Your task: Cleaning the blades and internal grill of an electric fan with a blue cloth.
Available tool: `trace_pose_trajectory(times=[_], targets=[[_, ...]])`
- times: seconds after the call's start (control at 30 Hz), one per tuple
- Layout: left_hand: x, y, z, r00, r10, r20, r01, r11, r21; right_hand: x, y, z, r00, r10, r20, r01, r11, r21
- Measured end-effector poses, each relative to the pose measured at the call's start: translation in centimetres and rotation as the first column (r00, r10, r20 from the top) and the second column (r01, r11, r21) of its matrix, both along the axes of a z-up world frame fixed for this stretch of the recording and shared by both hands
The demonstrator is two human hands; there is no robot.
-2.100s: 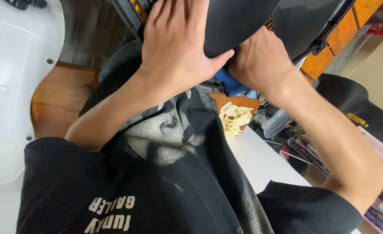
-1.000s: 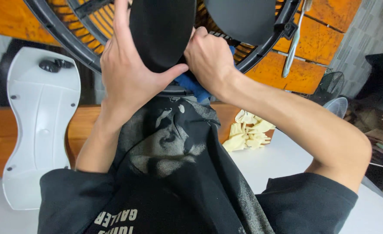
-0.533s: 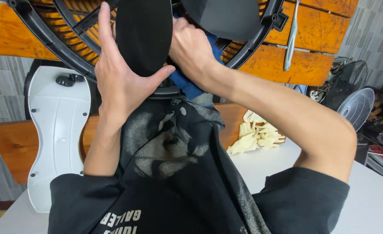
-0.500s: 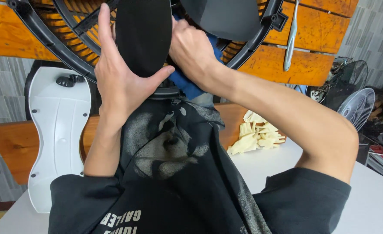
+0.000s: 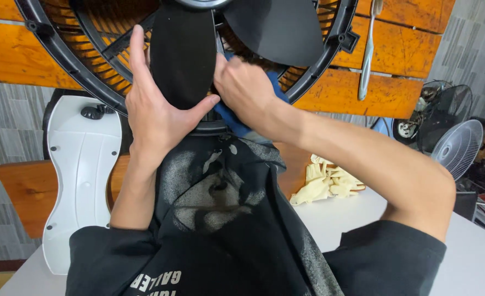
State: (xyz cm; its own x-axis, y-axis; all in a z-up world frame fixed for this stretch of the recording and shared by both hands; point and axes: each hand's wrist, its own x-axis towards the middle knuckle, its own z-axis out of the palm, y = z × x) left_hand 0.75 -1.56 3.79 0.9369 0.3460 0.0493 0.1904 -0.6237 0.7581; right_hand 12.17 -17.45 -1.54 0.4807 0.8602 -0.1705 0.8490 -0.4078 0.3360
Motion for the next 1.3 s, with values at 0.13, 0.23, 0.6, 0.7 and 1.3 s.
trace_pose_trajectory(times=[0.13,0.23,0.6,0.7,1.3], targets=[[0.2,-0.1,0.3,0.999,0.012,-0.046,-0.013,1.0,-0.009,0.2,-1.2,1.5,0.961,-0.118,-0.252,0.138,0.988,0.064],[0.3,-0.1,0.3,0.998,0.014,-0.054,-0.015,1.0,-0.007,0.9,-1.4,3.0,0.895,-0.173,-0.411,0.236,0.966,0.107],[-0.2,0.4,-0.3,0.999,0.006,-0.052,-0.007,1.0,-0.023,1.5,-0.3,2.0,0.998,-0.036,-0.056,0.045,0.984,0.173],[-0.4,0.7,-0.2,1.0,-0.001,-0.014,0.001,1.0,-0.007,1.8,-1.0,2.9,0.951,-0.03,-0.306,0.064,0.993,0.101],[-0.8,1.3,-1.7,1.0,0.004,0.016,-0.004,0.999,0.04,1.9,-0.5,0.9,0.984,-0.011,-0.176,0.028,0.995,0.095]])
